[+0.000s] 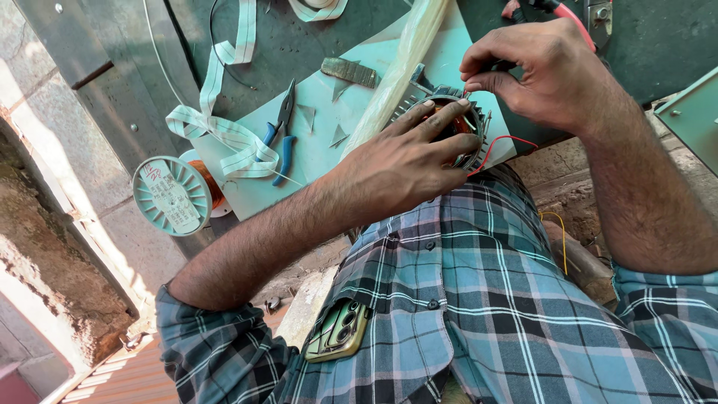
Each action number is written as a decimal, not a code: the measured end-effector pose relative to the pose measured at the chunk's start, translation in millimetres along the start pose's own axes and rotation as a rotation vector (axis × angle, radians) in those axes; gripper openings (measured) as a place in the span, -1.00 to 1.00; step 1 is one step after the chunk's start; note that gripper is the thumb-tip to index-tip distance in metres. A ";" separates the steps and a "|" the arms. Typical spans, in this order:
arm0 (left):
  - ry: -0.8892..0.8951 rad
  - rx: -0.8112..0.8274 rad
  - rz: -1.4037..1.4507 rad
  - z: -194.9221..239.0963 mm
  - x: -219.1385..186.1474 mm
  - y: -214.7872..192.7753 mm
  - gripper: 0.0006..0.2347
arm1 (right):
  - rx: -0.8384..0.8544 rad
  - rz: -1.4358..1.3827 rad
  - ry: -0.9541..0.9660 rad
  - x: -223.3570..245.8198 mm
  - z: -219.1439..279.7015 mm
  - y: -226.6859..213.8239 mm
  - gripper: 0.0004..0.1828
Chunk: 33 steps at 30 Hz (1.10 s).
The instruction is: The person works on an electrical motor stator, stripping wire insulation with pliers and twisting connections by hand. They repeatedly adjust and secure the copper windings within the stator slots using pliers and their fingers.
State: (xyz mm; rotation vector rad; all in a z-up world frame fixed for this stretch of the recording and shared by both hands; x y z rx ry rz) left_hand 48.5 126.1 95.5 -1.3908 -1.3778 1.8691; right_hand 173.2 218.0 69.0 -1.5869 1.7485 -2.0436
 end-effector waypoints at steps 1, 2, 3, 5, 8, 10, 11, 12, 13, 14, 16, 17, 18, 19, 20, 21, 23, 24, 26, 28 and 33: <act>-0.001 0.007 0.004 -2.1 -0.5 -1.1 -0.76 | 0.000 -0.018 -0.010 -1.1 0.1 0.6 -0.82; -0.015 0.017 0.011 -4.1 0.0 -2.2 -0.75 | 0.000 -0.037 -0.021 -1.7 -0.4 1.8 -0.83; -0.029 0.027 0.019 -6.1 0.2 -3.2 -0.75 | -0.001 -0.055 -0.031 -2.3 -0.5 1.9 -0.84; -0.038 0.039 0.025 -9.6 -1.5 -5.1 -0.76 | -0.010 -0.084 -0.038 -3.3 0.6 0.9 -0.86; -0.018 0.037 0.026 -11.7 -5.0 -9.9 -0.78 | -0.046 -0.012 -0.036 -4.9 2.7 -5.8 -0.82; 0.005 0.022 0.038 -6.5 -6.0 -14.5 -0.77 | -0.090 0.024 -0.025 -9.5 4.6 -14.2 -0.81; 0.006 0.014 0.031 -4.7 -6.1 -15.5 -0.78 | -0.119 0.016 -0.017 -13.9 5.1 -19.0 -0.81; 0.007 0.004 0.027 -3.2 -6.6 -15.6 -0.78 | -0.144 0.009 -0.008 -17.9 7.2 -22.8 -0.82; 0.007 -0.007 0.023 -3.0 -7.5 -15.0 -0.79 | -0.128 0.013 -0.026 -19.2 9.1 -21.6 -0.84; 0.006 -0.011 0.021 -3.8 -7.7 -14.0 -0.80 | -0.109 0.017 -0.050 -21.4 8.2 -20.5 -0.87; 0.003 -0.019 0.019 -5.4 -7.6 -12.6 -0.83 | -0.066 0.024 -0.019 -29.6 9.4 -14.9 -0.87; 0.000 -0.017 0.023 -5.3 -7.3 -11.9 -0.85 | -0.040 0.027 0.037 -34.7 11.6 -8.3 -0.85; -0.004 -0.016 0.029 -5.0 -7.2 -11.3 -0.87 | -0.012 0.027 0.092 -40.5 14.4 -2.5 -0.82; -0.008 -0.015 0.035 -4.8 -6.4 -11.0 -0.89 | -0.008 -0.014 0.107 -44.5 16.3 -0.2 -0.81; -0.008 -0.020 0.047 -4.0 -5.9 -11.4 -0.90 | -0.003 -0.056 0.123 -47.3 18.6 3.7 -0.80; -0.009 -0.024 0.059 -3.1 -5.5 -12.1 -0.91 | 0.002 -0.099 0.138 -50.1 20.5 7.2 -0.79; -0.012 -0.028 0.068 -3.1 -5.2 -13.4 -0.91 | 0.006 -0.156 0.163 -54.9 22.7 11.9 -0.80; -0.013 -0.029 0.065 -4.0 -5.5 -14.0 -0.91 | 0.007 -0.183 0.174 -57.6 23.1 12.8 -0.80; -0.010 -0.033 0.069 -4.8 -5.8 -16.4 -0.91 | 0.019 -0.208 0.193 -61.1 23.8 15.9 -0.80; -0.003 -0.041 0.083 -3.1 -5.4 -20.0 -0.91 | 0.028 -0.233 0.220 -64.6 25.6 18.7 -0.80; -0.003 -0.033 0.083 -3.8 -4.7 -20.7 -0.91 | 0.062 -0.266 0.346 -75.9 32.5 27.1 -0.81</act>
Point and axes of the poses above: each hand's wrist, its own z-axis away from the middle knuckle, its own y-axis out of the palm, x = y × z, the point moved 8 cm from there along -z, towards the middle knuckle, and after that the axes turned 2 degrees about z, right-handed, at the moved point
